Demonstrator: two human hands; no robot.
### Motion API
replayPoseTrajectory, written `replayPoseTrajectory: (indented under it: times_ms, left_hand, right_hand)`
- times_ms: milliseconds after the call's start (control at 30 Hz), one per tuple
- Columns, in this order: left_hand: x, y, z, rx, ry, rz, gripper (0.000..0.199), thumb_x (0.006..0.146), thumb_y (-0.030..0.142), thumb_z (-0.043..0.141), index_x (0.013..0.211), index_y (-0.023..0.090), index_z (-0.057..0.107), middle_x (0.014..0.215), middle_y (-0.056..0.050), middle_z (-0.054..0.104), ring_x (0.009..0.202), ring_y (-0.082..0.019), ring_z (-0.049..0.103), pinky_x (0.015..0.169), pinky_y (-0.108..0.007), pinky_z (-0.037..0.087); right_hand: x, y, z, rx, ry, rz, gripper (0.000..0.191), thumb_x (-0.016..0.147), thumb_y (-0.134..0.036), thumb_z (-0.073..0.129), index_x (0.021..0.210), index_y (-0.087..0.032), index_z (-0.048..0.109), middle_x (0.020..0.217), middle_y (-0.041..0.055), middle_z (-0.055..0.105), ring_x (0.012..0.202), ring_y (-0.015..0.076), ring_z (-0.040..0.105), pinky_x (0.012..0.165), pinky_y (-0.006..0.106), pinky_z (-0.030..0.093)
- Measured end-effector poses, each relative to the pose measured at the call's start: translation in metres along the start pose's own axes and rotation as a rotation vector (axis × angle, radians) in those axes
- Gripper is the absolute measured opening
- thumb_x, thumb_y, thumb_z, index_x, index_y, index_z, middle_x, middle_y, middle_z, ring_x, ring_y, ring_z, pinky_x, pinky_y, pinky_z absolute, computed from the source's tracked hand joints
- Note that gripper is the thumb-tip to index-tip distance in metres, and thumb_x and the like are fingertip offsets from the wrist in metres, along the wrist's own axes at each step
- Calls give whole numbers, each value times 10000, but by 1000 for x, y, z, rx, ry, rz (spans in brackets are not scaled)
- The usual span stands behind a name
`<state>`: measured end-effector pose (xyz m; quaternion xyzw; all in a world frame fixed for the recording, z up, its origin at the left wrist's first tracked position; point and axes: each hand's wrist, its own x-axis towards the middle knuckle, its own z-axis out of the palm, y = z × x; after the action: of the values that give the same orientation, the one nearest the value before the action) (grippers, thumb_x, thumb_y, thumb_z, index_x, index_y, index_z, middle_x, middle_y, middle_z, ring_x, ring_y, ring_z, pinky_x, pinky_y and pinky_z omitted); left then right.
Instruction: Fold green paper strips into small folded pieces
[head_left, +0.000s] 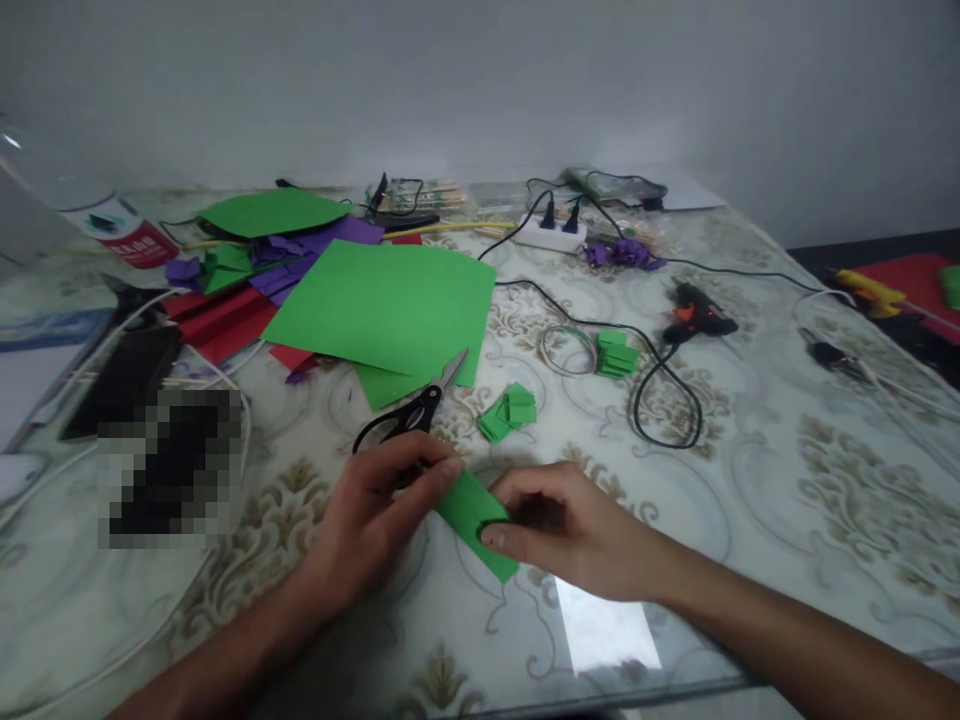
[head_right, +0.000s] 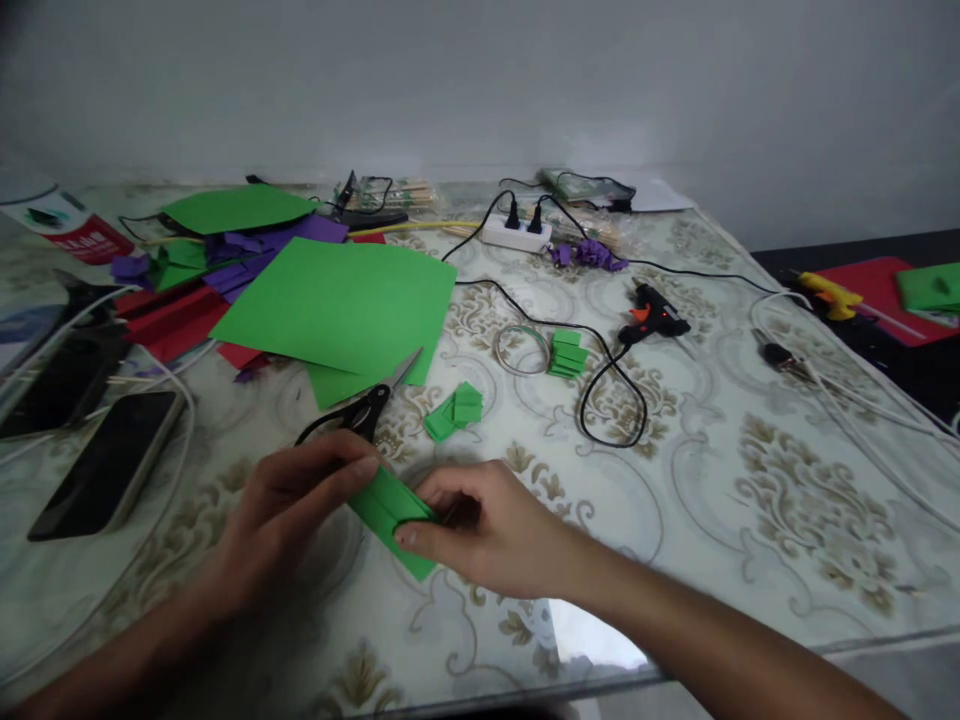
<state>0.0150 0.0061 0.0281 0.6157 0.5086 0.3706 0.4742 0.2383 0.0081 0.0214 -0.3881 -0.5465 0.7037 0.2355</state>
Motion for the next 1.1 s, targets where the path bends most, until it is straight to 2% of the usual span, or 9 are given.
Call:
replayPoseTrajectory:
  times_ms: [100,300,433,667,900,1100]
  left_hand:
    - [-2,5,4,57,-93,54,216,989,292,622,814,195,702,758,8,665,721,-151,600,657,-243,459]
    - [-1,5,6,82,-3,61,166,980,290,637,856,194,690,761,14,675,695,-136,612,619,-224,461]
    - [-1,3,5,108,17,54,184,978,292,634,838,193,699,738,15,668,673,-135,598,618,-229,460]
    - [1,6,4,54,-38,0,201,977,330,615,866,179,690,749,-9,674,693,-161,621,640,-257,493]
    - [-1,4,6,1,-77,-37,217,970,326,624,825,179,690,738,-8,657,695,-158,595,646,-257,482]
    - [-3,2,13,-29,-90,-62,212,955,309,632,796,177,676,716,5,627,677,-145,564,637,-247,465]
  right_hand:
    - [0,3,2,-21,13,-10,373,844,-479,824,723,-161,671,671,-31,537,624,113,458,556,237,352]
    - [1,9,0,-15,46,15,356,867,-463,805,733,-161,673,640,-47,501,585,101,406,530,240,294]
    - [0,8,0,-5,58,16,363,856,-464,815,726,-157,670,639,-47,500,585,99,411,534,241,292]
    - [1,4,-1,24,98,18,404,824,-497,829,681,-161,655,592,-59,443,557,94,358,508,242,248]
    - [1,0,1,24,49,66,407,812,-476,837,672,-171,606,625,-57,447,584,101,378,531,246,275]
    - [3,4,1,64,3,73,495,797,-481,857,586,-171,533,594,-75,374,561,81,328,500,220,248]
